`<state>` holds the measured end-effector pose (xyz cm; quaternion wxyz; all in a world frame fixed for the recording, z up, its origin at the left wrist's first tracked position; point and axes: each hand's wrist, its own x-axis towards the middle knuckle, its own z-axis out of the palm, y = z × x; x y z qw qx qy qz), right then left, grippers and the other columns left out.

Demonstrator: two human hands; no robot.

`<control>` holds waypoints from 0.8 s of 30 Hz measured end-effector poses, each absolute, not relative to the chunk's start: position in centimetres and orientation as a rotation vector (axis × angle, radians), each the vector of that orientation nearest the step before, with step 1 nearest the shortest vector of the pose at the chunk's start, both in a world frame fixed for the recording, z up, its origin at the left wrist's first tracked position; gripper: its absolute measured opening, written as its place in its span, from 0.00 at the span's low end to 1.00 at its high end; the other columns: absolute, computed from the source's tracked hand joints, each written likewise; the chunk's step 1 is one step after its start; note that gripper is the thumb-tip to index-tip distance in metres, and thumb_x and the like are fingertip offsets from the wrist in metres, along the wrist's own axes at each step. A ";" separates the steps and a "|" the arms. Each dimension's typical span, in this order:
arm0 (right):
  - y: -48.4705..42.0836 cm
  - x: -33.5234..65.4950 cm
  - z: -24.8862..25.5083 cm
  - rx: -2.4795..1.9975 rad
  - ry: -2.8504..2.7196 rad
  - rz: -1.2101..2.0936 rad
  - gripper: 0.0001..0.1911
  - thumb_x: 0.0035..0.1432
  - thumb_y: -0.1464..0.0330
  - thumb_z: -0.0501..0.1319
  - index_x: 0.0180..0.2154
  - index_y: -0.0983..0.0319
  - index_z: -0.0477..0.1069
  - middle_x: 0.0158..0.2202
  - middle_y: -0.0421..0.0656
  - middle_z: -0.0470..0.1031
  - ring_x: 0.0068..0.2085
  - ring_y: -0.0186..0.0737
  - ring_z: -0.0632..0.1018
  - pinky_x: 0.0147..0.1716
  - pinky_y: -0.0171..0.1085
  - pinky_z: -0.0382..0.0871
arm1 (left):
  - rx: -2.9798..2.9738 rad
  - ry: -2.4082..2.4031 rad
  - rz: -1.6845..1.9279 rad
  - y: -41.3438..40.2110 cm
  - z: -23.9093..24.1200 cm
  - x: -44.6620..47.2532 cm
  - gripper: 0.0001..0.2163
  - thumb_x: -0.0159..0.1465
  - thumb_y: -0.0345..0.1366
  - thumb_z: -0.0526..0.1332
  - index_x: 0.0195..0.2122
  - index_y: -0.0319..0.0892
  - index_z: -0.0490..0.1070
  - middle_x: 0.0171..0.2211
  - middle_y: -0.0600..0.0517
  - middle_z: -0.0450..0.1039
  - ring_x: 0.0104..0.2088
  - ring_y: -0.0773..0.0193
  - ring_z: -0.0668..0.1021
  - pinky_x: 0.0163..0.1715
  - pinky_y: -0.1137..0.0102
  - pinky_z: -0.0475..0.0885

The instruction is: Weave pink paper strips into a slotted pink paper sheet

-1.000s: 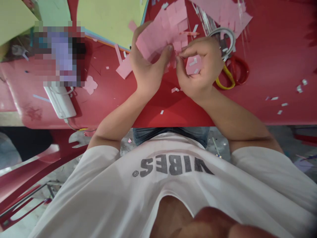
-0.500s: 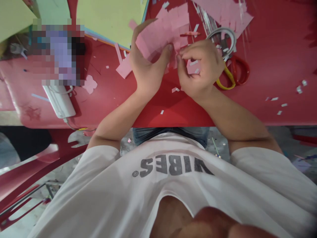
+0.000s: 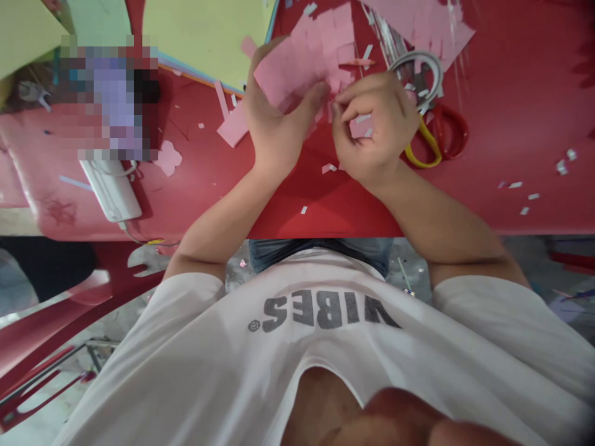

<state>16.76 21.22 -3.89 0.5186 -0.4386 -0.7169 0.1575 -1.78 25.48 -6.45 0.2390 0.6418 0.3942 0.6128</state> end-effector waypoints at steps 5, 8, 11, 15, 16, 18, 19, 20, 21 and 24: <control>21.3 16.5 -3.6 -1.001 -1.726 0.308 0.13 0.64 0.56 0.63 0.30 0.53 0.67 0.39 0.39 0.80 0.44 0.46 0.80 0.47 0.53 0.76 | 1.542 0.991 1.762 25.2 -6.2 -0.9 0.27 0.57 0.42 0.74 0.54 0.59 0.65 0.51 0.54 0.71 0.54 0.58 0.75 0.56 0.60 0.74; 21.4 16.4 -3.6 -0.999 -1.712 0.318 0.12 0.64 0.56 0.64 0.30 0.53 0.67 0.39 0.39 0.79 0.44 0.46 0.80 0.48 0.54 0.76 | 1.439 0.923 1.693 24.7 -5.4 -0.2 0.24 0.58 0.38 0.74 0.52 0.60 0.67 0.50 0.54 0.72 0.52 0.59 0.77 0.54 0.62 0.77; 21.5 16.5 -4.0 -0.970 -1.674 0.407 0.12 0.64 0.57 0.64 0.31 0.54 0.68 0.39 0.38 0.78 0.45 0.45 0.79 0.47 0.52 0.77 | 1.416 0.890 1.667 24.5 -5.1 0.0 0.25 0.58 0.41 0.74 0.53 0.61 0.66 0.50 0.55 0.72 0.54 0.59 0.77 0.56 0.62 0.78; 21.5 16.8 -4.4 -1.076 -1.584 0.675 0.16 0.62 0.51 0.64 0.30 0.54 0.69 0.39 0.41 0.76 0.50 0.48 0.78 0.43 0.50 0.79 | 1.383 0.900 1.632 24.6 -5.3 -0.3 0.24 0.59 0.42 0.74 0.53 0.61 0.66 0.52 0.54 0.71 0.56 0.58 0.77 0.60 0.58 0.76; 21.4 16.9 -4.4 -1.086 -1.580 0.690 0.15 0.62 0.50 0.64 0.31 0.53 0.69 0.40 0.41 0.76 0.50 0.48 0.78 0.44 0.51 0.79 | 1.369 0.899 1.615 24.7 -5.3 -0.4 0.23 0.59 0.41 0.74 0.52 0.61 0.66 0.52 0.54 0.72 0.55 0.57 0.77 0.60 0.57 0.76; 21.2 16.9 -4.2 -1.084 -1.593 0.656 0.15 0.61 0.49 0.64 0.35 0.52 0.70 0.40 0.42 0.76 0.49 0.48 0.78 0.47 0.53 0.78 | 1.373 0.861 1.599 24.9 -5.4 -0.5 0.23 0.58 0.40 0.74 0.51 0.59 0.67 0.50 0.54 0.72 0.54 0.57 0.78 0.58 0.56 0.77; 21.1 16.8 -3.9 -1.072 -1.601 0.626 0.15 0.61 0.49 0.64 0.36 0.52 0.71 0.40 0.41 0.75 0.48 0.48 0.78 0.48 0.54 0.78 | 1.375 0.839 1.611 24.9 -5.5 -0.5 0.24 0.58 0.41 0.74 0.52 0.59 0.67 0.50 0.54 0.73 0.54 0.57 0.78 0.58 0.56 0.77; 21.0 16.7 -3.7 -1.054 -1.607 0.606 0.15 0.61 0.49 0.64 0.39 0.51 0.71 0.41 0.41 0.75 0.47 0.47 0.78 0.48 0.54 0.77 | 1.374 0.828 1.633 25.0 -5.6 -0.5 0.24 0.58 0.40 0.74 0.52 0.58 0.67 0.50 0.54 0.73 0.54 0.57 0.78 0.58 0.57 0.77; 20.9 16.6 -3.3 -1.022 -1.607 0.598 0.15 0.61 0.49 0.64 0.41 0.51 0.70 0.41 0.41 0.75 0.46 0.46 0.78 0.48 0.53 0.77 | 1.377 0.816 1.645 25.0 -5.6 -0.4 0.24 0.58 0.40 0.74 0.53 0.57 0.67 0.50 0.55 0.73 0.53 0.58 0.78 0.58 0.58 0.77; 20.7 15.9 -2.5 -0.889 -1.555 0.636 0.14 0.63 0.50 0.62 0.46 0.47 0.68 0.43 0.39 0.73 0.43 0.44 0.78 0.43 0.50 0.77 | 1.364 0.809 1.671 24.8 -5.4 -0.3 0.22 0.60 0.39 0.73 0.52 0.58 0.68 0.49 0.55 0.74 0.52 0.59 0.79 0.56 0.59 0.77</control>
